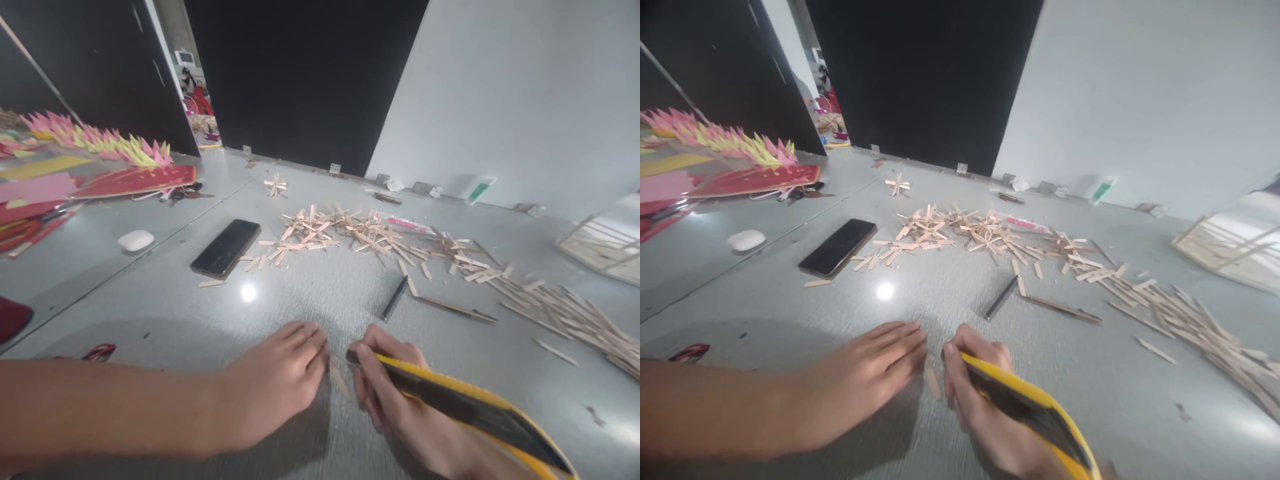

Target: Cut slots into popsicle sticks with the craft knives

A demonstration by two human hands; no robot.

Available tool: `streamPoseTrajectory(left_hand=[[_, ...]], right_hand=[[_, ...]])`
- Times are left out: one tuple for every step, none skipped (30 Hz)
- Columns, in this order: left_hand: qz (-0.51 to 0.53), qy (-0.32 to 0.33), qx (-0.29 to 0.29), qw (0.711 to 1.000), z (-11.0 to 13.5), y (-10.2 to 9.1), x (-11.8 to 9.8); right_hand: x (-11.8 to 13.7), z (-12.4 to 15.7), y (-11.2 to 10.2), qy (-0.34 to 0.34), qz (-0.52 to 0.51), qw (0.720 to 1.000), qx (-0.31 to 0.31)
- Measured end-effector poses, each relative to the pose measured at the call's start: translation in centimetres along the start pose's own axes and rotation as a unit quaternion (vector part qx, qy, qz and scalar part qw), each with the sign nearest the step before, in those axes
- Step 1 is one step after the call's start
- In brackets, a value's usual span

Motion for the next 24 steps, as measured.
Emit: streamPoseTrajectory(left_hand=[[0.032,-0.021,-0.004,0.999,0.0,0.1,0.4],[0.064,-0.043,-0.009,0.997,0.1,0.2,0.8],[0.093,-0.062,-0.015,0.994,0.1,0.4,1.1],[0.118,-0.073,-0.021,0.990,0.1,0.5,1.3],[0.143,-0.079,-0.026,0.986,0.0,0.7,1.5],[0.171,-0.082,-0.027,0.981,0.0,0.8,1.7],[0.203,-0.082,-0.024,0.975,-0.1,0.9,1.8],[0.234,-0.083,-0.021,0.969,-0.2,1.0,1.9],[0.259,-0.089,-0.018,0.962,-0.3,1.0,2.0],[0.278,-0.103,-0.016,0.955,-0.4,0.9,2.3],[0.289,-0.125,-0.016,0.949,-0.4,0.6,2.6],[0.299,-0.152,-0.017,0.942,-0.3,0.2,3.0],[0.312,-0.191,-0.020,0.931,-0.2,-0.3,3.4],[0.331,-0.232,-0.026,0.914,-0.1,-1.0,3.9],[0.361,-0.274,-0.029,0.891,0.2,-1.7,4.3],[0.385,-0.311,-0.046,0.868,0.4,-2.5,4.6],[0.415,-0.328,-0.065,0.846,0.6,-3.4,4.7],[0.444,-0.337,-0.086,0.826,0.8,-4.3,4.6],[0.465,-0.340,-0.101,0.811,0.9,-5.1,4.5],[0.482,-0.341,-0.111,0.799,1.1,-5.8,4.4],[0.497,-0.341,-0.117,0.789,1.2,-6.3,4.1],[0.508,-0.342,-0.121,0.781,1.3,-6.6,3.9],[0.517,-0.338,-0.122,0.777,1.4,-6.9,3.7],[0.524,-0.336,-0.124,0.773,1.4,-7.1,3.4]], right_hand=[[0.0,0.0,0.1,0.008,-0.011,1.000,0.009],[0.0,0.0,0.2,0.010,-0.016,1.000,0.014],[0.1,0.0,0.2,0.006,-0.018,1.000,0.014],[0.2,0.0,0.1,0.000,-0.017,1.000,0.008],[0.2,0.0,0.1,-0.007,-0.016,1.000,0.004],[0.2,0.1,0.0,-0.014,-0.015,1.000,0.000],[0.2,0.1,0.0,-0.020,-0.016,1.000,-0.003],[0.1,0.1,0.0,-0.024,-0.020,1.000,-0.007],[0.0,0.1,0.0,-0.025,-0.028,0.999,-0.011],[-0.1,0.1,0.0,-0.021,-0.041,0.999,-0.020],[-0.3,0.1,-0.1,-0.012,-0.056,0.998,-0.032],[-0.5,0.0,-0.3,0.003,-0.072,0.996,-0.045],[-0.7,-0.1,-0.4,0.019,-0.089,0.994,-0.056],[-0.9,-0.3,-0.6,0.036,-0.103,0.992,-0.066],[-1.0,-0.4,-0.7,0.049,-0.113,0.990,-0.074],[-1.0,-0.6,-0.8,0.057,-0.116,0.989,-0.075],[-1.0,-0.8,-0.9,0.062,-0.115,0.989,-0.075],[-0.9,-0.9,-1.0,0.068,-0.112,0.988,-0.076],[-0.8,-0.9,-1.0,0.073,-0.109,0.988,-0.077],[-0.6,-0.9,-0.9,0.076,-0.106,0.988,-0.078],[-0.5,-0.9,-0.9,0.077,-0.103,0.989,-0.078],[-0.4,-0.9,-0.8,0.080,-0.101,0.989,-0.080],[-0.4,-0.8,-0.7,0.084,-0.103,0.988,-0.079],[-0.5,-0.8,-0.6,0.090,-0.109,0.987,-0.074]])
Point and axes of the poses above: each hand's wrist, its own z-axis away from the middle knuckle, its own y-axis out of the palm, x = y × z, the point moved 5 cm from there along -z, towards the middle knuckle, and after that the axes turned 2 degrees about -y, right-handed, at the moved point
